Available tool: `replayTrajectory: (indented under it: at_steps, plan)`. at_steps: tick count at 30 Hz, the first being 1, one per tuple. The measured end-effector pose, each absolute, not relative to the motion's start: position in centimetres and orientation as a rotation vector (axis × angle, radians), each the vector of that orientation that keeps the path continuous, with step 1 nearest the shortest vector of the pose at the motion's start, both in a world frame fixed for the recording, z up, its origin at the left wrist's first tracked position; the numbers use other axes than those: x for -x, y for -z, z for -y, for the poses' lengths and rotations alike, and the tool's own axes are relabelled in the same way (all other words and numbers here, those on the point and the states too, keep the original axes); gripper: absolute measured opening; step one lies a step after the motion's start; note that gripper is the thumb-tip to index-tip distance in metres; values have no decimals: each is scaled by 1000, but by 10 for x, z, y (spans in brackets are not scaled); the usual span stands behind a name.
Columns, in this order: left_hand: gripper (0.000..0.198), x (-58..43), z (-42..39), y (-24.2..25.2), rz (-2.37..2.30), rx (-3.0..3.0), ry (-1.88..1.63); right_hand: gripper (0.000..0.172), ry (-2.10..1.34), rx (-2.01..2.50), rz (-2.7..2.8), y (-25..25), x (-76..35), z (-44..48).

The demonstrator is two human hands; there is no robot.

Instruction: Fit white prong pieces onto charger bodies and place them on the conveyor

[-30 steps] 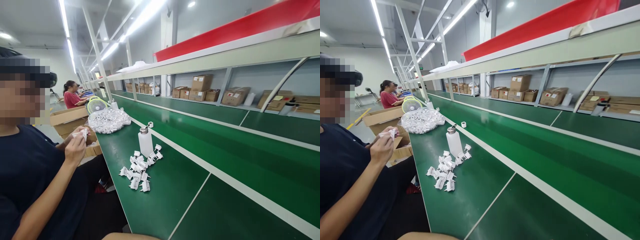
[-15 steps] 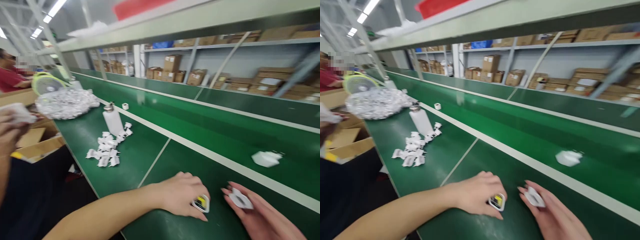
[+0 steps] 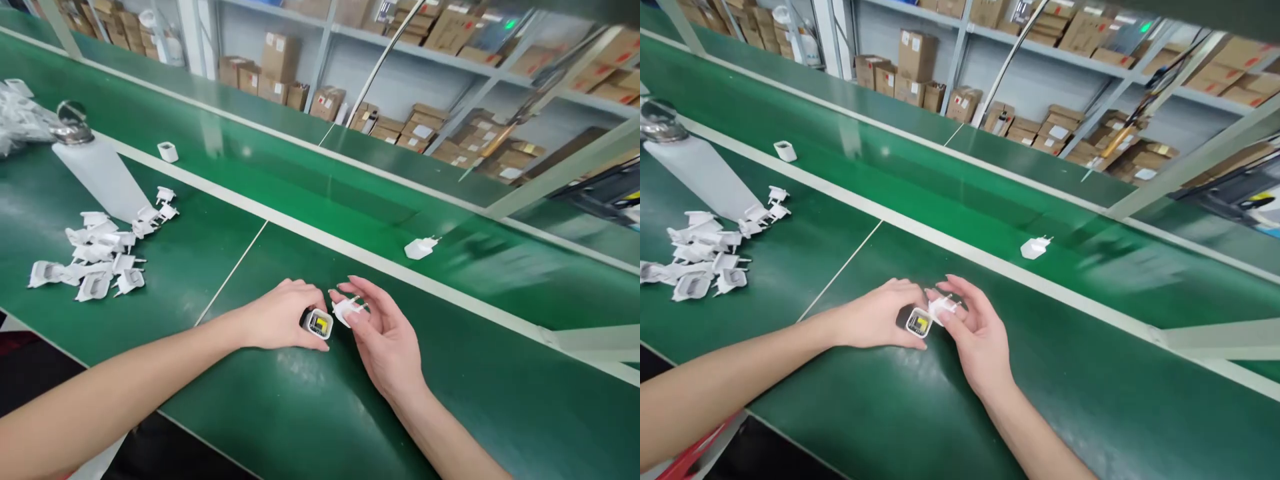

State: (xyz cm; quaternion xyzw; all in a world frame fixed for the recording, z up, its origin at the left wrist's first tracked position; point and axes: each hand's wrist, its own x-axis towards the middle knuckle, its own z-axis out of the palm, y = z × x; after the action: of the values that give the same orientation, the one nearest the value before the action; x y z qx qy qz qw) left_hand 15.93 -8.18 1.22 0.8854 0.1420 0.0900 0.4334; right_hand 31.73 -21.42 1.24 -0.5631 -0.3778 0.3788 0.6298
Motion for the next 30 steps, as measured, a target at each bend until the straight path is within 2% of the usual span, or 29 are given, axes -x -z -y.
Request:
replayTrajectory:
  at_steps: [5, 7, 12, 18, 25, 30]
  plan:
    - [37, -164, 84, -6, -422, -2190, -283, 19, -756, 1442, 1183, -8, -311, 215]
    - [37, -165, 85, -4, -433, -2206, -281, 13, -667, 1479, 1306, -7, -311, 217]
    - [36, -164, 86, -5, -435, -2213, -290, 16, -500, 1593, 1442, -7, -314, 220]
    - [33, -162, 86, -9, -431, -2199, -256, 9, -610, 1642, 1398, -10, -315, 219]
    - [37, -165, 84, -9, -431, -2239, -239, 17, -733, 1648, 1283, -7, -317, 217]
    - [39, -165, 86, -5, -417, -2266, -277, 11, -719, 1626, 1329, -8, -320, 218]
